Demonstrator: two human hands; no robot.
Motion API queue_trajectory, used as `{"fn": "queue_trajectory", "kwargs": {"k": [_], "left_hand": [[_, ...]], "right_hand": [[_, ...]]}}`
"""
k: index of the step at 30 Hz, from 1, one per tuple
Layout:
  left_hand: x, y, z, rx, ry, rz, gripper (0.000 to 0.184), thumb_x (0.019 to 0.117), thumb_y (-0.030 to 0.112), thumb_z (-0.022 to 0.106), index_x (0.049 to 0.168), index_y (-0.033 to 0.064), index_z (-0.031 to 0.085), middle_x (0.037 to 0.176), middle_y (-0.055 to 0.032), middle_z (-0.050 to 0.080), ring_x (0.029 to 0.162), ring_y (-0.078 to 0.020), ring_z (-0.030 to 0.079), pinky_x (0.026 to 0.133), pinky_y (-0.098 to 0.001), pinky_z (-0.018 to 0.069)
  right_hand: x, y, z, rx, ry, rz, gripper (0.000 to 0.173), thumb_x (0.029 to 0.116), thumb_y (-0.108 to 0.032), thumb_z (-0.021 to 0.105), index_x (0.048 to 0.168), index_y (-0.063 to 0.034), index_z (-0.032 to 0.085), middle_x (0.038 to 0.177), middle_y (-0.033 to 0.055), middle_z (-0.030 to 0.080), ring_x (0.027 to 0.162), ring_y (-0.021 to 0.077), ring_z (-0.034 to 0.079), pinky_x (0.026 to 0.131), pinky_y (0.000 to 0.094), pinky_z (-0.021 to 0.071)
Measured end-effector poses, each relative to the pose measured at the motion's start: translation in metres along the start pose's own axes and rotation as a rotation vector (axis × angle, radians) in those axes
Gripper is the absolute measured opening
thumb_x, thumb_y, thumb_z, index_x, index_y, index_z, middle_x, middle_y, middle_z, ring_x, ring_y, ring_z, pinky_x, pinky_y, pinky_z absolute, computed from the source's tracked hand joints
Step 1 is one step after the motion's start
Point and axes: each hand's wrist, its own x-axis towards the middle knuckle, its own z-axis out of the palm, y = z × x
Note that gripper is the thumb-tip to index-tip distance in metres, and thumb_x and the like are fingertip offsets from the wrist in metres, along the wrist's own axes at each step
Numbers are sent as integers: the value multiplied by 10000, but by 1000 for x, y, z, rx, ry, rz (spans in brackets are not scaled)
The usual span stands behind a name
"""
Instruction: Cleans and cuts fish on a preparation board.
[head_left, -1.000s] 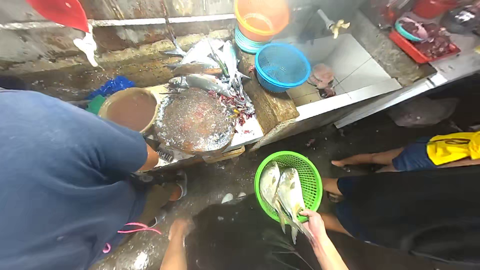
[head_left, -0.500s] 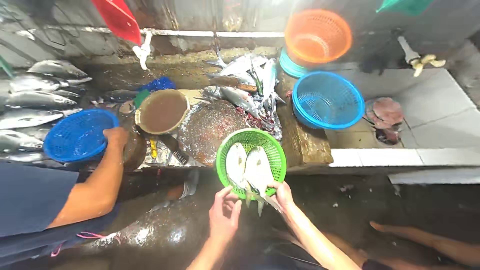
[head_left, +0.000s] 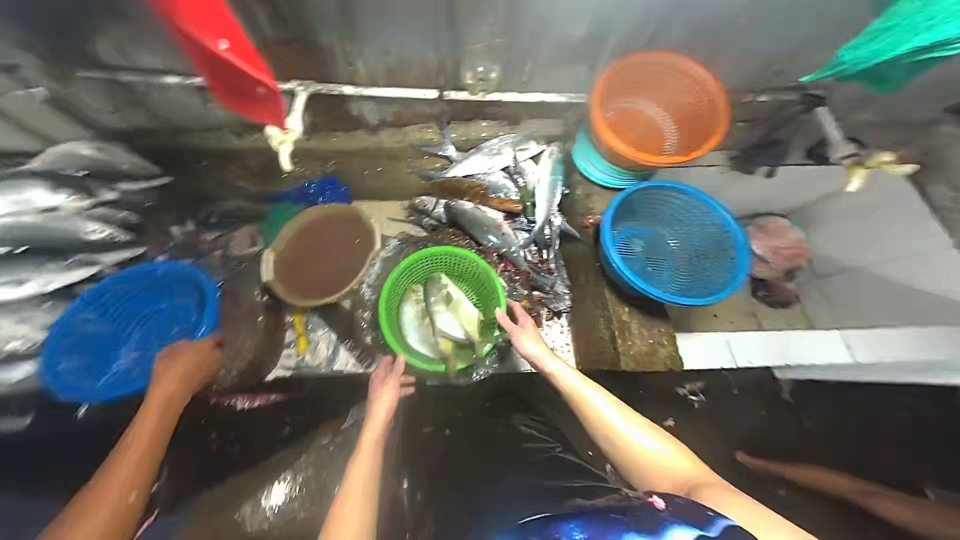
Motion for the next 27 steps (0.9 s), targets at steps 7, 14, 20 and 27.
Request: {"fn": "queue_trajectory", "kwargs": {"k": [7,14,20,27], "left_hand": [[19,21,18,-234,-143,-153,464,1070,265,569,1409,-37,470,1094,-271,719,819,-381,760,690,-515,660],[40,63,17,-209,29,-398,369,931,26,603,1283,-44,518,970,-244,686,732,-326,707,593,-466,608],[82,132,27,-342,32,-356,115,964,81,529,1024,13,600,780,-102,647,607,-156,605,520,-283,505],[189,201,47,-391,230,-115,262,949,39,590,1197,-39,560,854,-164,664,656,-213,659,582,-341,576]], "right_hand": [[62,-26,-26,-184,439,-130,262,1032,-268,593,1035,-71,766,995,73,747,955,178,703,922,426,565],[159,-68,-66,-315,487,-144,415,955,-235,723,1319,-88,588,1224,120,701,989,271,710,872,516,586],[252,-99,-77,-949,296,-498,368,916,-131,690,1283,-111,668,1258,172,669,1220,391,609,965,599,520],[300,-117,-58,-1254,46,-359,657,766,-128,812,1378,-84,578,1318,280,581,1196,484,577,952,669,474]]}}
